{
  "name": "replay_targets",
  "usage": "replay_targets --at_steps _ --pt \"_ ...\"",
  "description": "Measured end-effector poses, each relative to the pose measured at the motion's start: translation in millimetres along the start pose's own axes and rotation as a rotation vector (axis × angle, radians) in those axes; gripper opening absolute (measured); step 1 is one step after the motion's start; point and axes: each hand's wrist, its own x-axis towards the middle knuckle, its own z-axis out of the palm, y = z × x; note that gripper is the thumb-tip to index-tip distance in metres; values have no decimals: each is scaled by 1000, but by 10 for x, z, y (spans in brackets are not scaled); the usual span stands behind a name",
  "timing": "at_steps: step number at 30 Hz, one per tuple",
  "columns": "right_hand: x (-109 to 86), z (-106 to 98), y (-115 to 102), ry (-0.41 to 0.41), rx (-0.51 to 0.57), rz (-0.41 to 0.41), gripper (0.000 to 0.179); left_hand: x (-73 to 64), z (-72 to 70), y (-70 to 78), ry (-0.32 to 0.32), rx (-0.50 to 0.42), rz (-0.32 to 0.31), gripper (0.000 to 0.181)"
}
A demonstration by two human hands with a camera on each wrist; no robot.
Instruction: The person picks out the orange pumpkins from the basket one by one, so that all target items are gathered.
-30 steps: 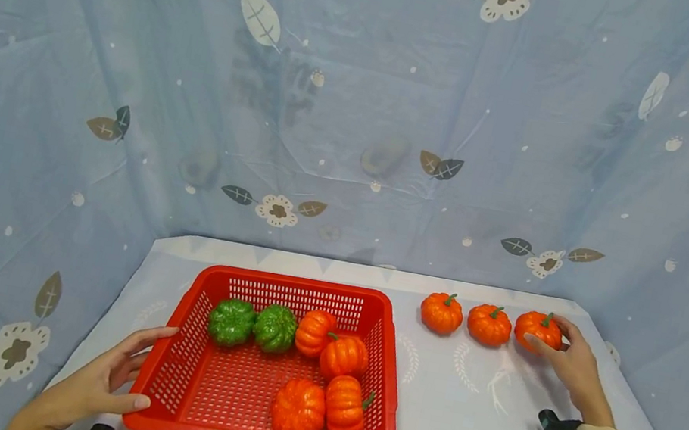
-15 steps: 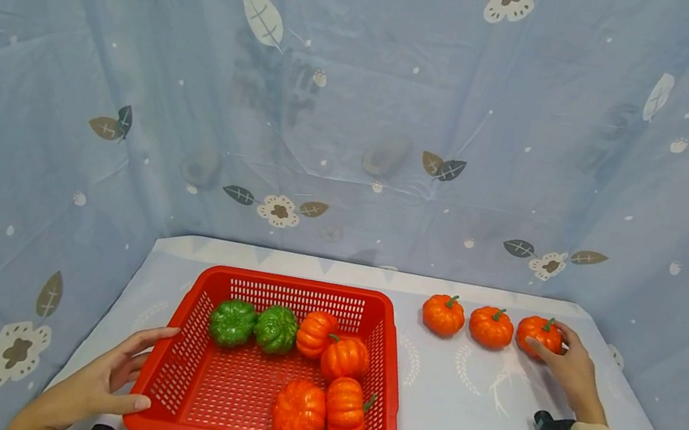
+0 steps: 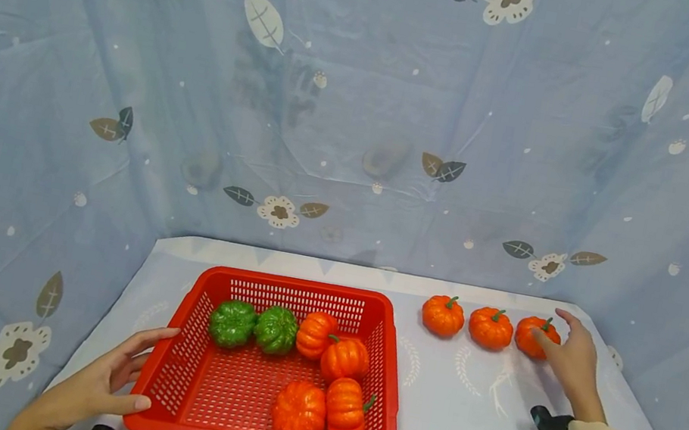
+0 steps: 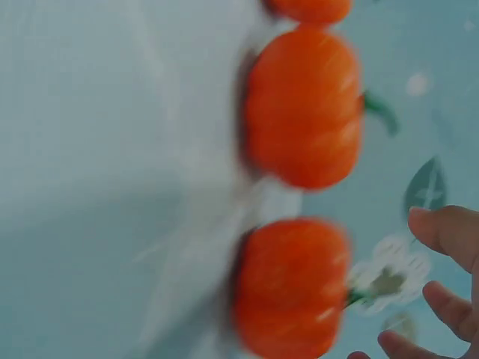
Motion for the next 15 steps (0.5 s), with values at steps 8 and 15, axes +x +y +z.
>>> replay_targets --at_steps 8,15 --pt "-129 -36 -540 5 22 -191 72 -5 -6 3 -14 -6 23 81" --pt "-269 20 -969 -73 56 -335 69 -4 -16 6 -33 -13 36 79"
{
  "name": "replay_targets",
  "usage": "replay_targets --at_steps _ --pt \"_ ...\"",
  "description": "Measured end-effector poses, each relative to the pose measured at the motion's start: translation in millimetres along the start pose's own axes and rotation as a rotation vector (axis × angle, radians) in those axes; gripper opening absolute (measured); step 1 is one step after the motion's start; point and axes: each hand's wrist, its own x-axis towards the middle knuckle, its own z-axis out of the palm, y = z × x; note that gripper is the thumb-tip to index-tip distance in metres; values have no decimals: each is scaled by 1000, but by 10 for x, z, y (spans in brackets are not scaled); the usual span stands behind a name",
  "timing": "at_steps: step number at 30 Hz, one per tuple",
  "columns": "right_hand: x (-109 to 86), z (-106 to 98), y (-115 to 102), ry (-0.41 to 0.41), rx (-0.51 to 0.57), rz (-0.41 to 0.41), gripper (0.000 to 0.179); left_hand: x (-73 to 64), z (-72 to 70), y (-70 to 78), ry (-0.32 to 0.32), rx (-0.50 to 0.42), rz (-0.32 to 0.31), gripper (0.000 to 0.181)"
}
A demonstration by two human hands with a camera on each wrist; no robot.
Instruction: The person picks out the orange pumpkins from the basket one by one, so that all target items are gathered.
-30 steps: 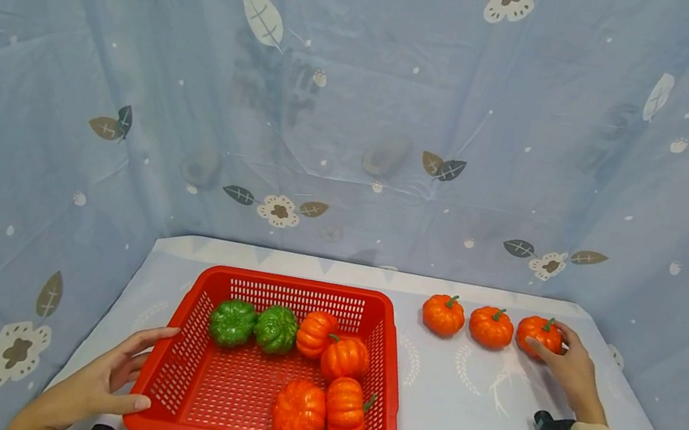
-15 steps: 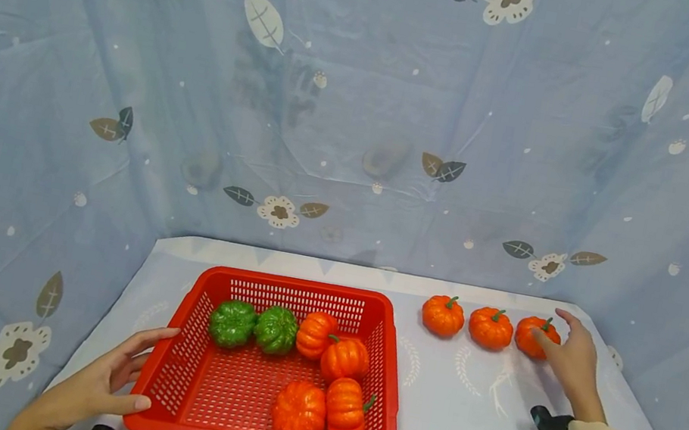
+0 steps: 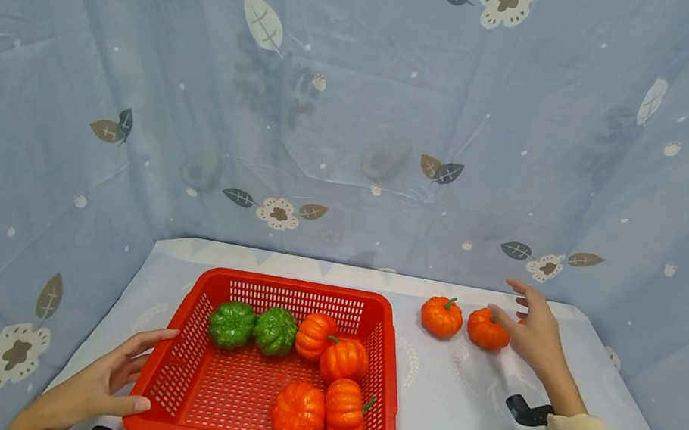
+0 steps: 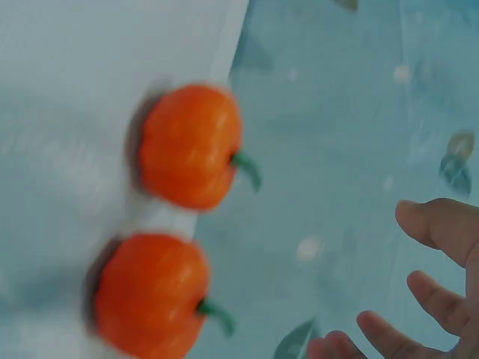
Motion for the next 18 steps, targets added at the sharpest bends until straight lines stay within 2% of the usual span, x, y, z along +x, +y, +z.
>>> replay_targets --at_steps 14,18 --pt "-48 369 -745 -181 57 -252 67 -14 28 4 31 15 -14 81" --pt "-89 469 -932 -219 86 -295 67 -8 31 13 39 19 -31 82"
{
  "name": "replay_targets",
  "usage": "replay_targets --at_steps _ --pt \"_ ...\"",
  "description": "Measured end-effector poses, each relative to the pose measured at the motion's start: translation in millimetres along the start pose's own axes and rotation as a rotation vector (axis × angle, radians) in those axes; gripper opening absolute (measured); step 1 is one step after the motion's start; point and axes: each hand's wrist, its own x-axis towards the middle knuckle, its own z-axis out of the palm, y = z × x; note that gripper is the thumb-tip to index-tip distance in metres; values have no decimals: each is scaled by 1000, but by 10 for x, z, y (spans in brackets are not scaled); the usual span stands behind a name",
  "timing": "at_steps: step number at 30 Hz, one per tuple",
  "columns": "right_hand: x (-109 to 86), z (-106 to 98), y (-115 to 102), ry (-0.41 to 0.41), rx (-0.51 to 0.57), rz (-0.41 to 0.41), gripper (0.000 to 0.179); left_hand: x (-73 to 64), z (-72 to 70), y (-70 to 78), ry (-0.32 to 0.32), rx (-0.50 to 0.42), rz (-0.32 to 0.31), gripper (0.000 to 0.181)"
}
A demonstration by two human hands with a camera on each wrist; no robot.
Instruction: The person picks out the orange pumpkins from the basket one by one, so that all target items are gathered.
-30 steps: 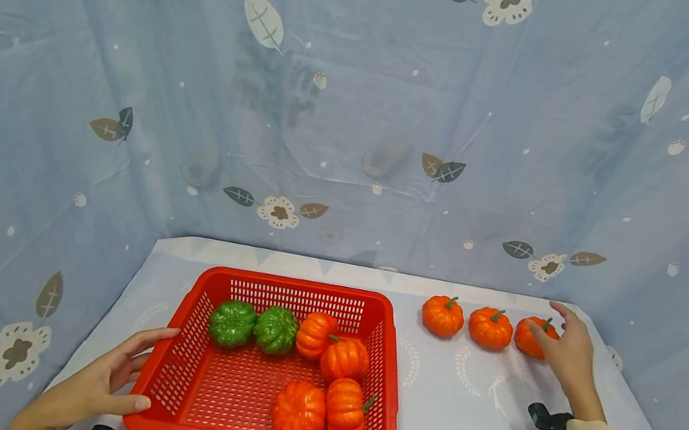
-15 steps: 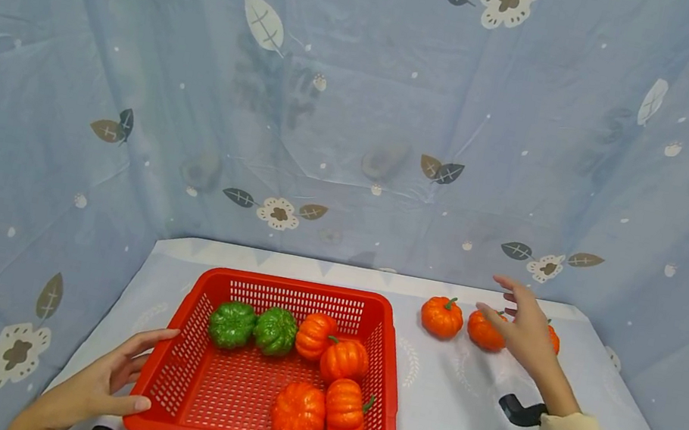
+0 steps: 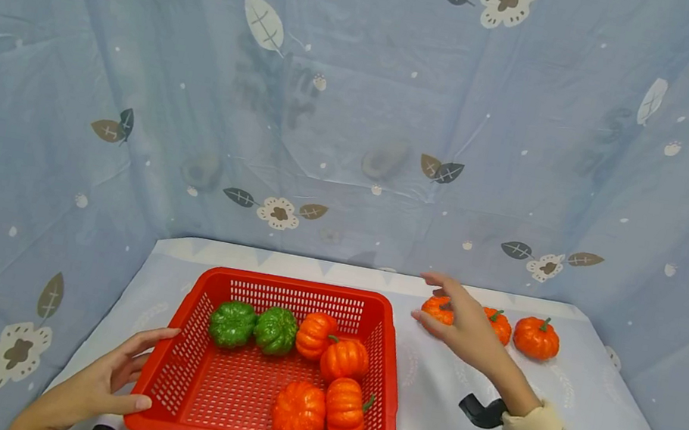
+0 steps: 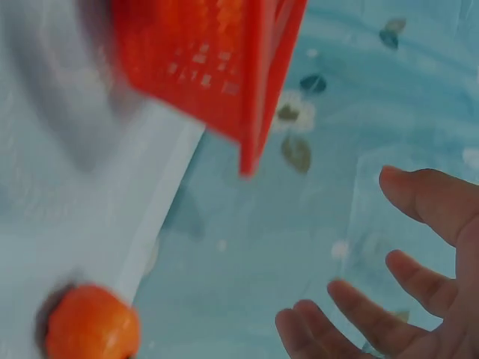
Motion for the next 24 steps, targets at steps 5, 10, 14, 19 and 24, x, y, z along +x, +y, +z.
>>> replay_targets --at_steps 5,10,14,19,24 --pt "18 162 -200 -63 32 -43 68 9 4 13 8 1 -26 82" --pt "76 328 -365 -140 58 -81 65 10 2 11 0 -2 -22 82" --pt "138 424 -505 -187 86 -90 65 17 3 11 -1 1 -18 81" --pt "218 545 -681 -255 118 -82 65 17 13 19 6 7 -30 82" --pt "275 686 -806 -326 137 -91 66 16 26 32 12 10 -36 83"
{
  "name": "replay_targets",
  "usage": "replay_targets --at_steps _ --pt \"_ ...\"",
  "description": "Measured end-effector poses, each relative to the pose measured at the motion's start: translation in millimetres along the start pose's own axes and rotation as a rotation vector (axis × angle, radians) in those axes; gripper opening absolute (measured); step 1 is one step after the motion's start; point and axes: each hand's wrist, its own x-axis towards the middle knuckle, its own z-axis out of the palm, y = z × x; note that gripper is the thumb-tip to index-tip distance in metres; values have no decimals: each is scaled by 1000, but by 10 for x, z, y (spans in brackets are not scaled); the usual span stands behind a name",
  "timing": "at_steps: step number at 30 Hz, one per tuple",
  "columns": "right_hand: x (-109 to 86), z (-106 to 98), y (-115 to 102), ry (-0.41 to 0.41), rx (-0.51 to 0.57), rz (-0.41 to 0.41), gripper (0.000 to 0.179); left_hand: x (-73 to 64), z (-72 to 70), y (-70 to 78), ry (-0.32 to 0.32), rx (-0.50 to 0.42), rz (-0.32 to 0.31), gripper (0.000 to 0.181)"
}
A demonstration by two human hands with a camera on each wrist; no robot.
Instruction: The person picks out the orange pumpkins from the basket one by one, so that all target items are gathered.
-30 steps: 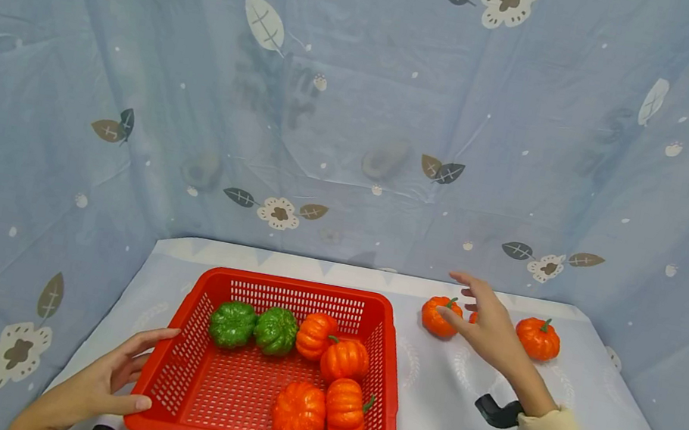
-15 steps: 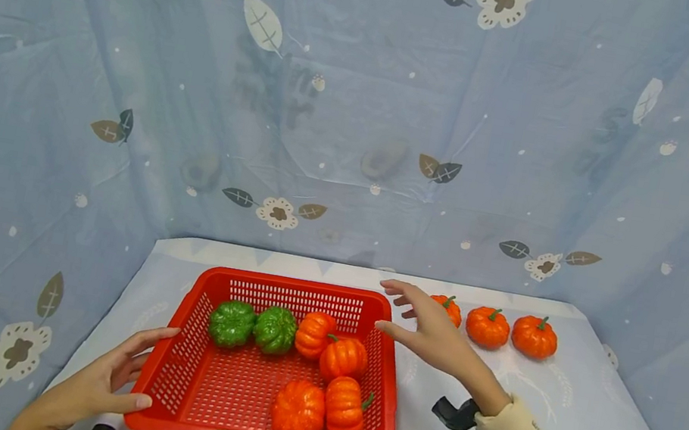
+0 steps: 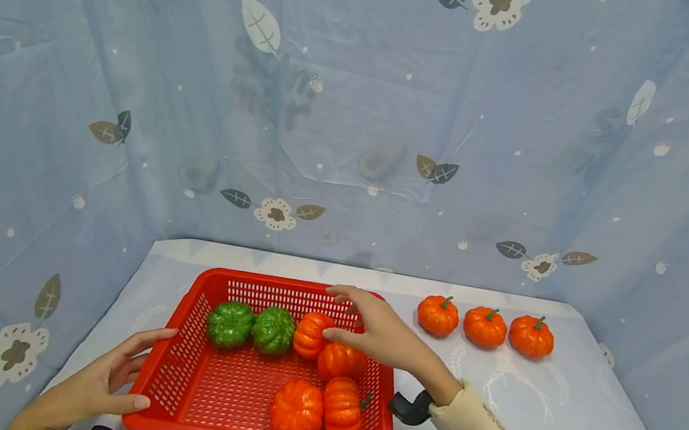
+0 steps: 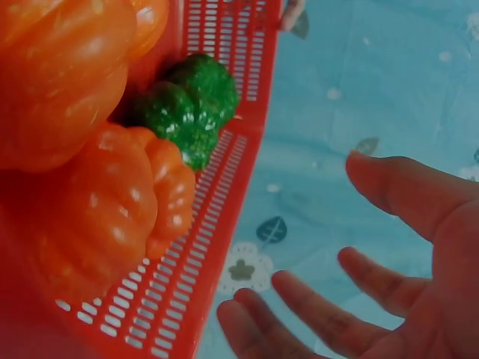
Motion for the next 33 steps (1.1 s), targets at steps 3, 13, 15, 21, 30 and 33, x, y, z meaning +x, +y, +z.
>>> replay_targets --at_steps 3,13,15,21,30,33 --pt "58 80 1 -49 -33 23 68 -2 -3 -3 -6 -4 4 82" --pt "120 224 37 -235 -245 235 51 -12 -25 -25 -31 -28 15 80" --pt "121 235 38 -249 -282 253 38 -14 -25 -25 -28 -28 12 80" --pt "128 263 55 -282 -260 300 35 -16 -30 -24 -39 -32 25 80" --pt "119 305 41 -310 -209 314 43 -12 -24 -21 -37 -33 5 81" --pt "121 299 29 -297 -221 303 49 -11 -25 -19 -40 -36 6 81"
